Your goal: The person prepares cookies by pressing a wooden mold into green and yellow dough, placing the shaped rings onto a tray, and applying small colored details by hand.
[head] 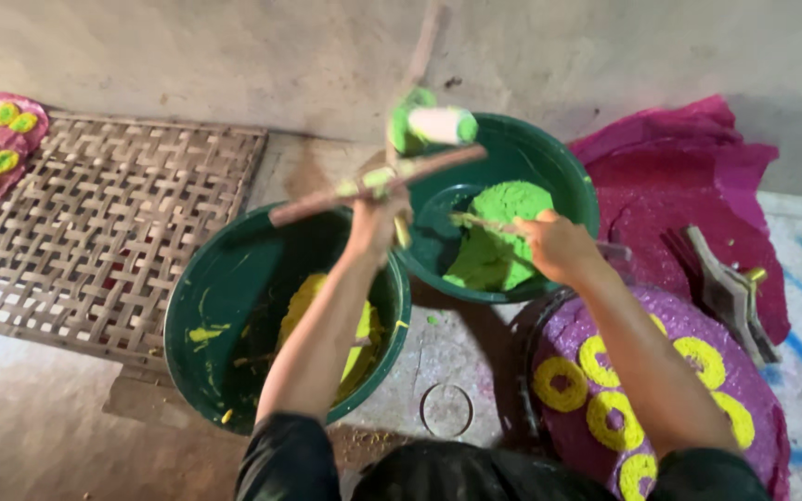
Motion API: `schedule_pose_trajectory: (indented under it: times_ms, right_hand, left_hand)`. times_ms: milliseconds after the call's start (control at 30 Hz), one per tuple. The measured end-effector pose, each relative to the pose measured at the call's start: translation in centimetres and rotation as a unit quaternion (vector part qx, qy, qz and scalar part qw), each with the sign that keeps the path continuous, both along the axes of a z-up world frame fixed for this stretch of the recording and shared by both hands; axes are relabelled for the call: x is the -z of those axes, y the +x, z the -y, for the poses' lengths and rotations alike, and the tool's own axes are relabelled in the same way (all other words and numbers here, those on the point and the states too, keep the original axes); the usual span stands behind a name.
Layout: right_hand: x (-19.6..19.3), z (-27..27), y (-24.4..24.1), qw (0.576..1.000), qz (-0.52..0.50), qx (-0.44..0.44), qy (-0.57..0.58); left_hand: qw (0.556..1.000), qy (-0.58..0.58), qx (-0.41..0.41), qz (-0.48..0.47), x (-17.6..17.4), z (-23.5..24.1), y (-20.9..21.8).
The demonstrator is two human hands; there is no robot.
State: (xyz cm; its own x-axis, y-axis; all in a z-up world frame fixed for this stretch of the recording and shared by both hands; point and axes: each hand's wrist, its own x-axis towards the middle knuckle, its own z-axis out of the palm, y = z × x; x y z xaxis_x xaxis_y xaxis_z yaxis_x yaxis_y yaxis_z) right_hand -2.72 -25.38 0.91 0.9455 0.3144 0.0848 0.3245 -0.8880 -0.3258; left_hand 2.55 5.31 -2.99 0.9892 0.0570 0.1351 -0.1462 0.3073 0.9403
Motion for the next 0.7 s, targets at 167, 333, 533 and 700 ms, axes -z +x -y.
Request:
schedule_pose_trajectory:
  times_ms: [167, 333, 533, 700]
  right_hand:
    - [-2.4, -4.0, -2.1, 0.905, 0.133, -0.108, 0.390]
    - [-8.8, -4.9, -10.0, 0.806, 0.141, -0.139, 0.558]
    - [-11.5, -3.6, -17.5, 0.862, 0.250, -0.271, 0.347]
    - [-10.2, -6.7, -23.3, 0.864, 0.327, -0.289, 0.251]
  left_hand:
    - [0.847, -0.294, 0.413, -0.158, -2.1, 4.8, -11.5]
    - [0.926, 0.051, 0.374, -0.011, -3.9, 5.0, -16.8]
    - [0.908, 0.294, 0.265, 0.139, -10.4, 0.5, -22.6]
    - [0.781, 0.526, 0.314, 0.118, -13.4, 0.5, -25.1]
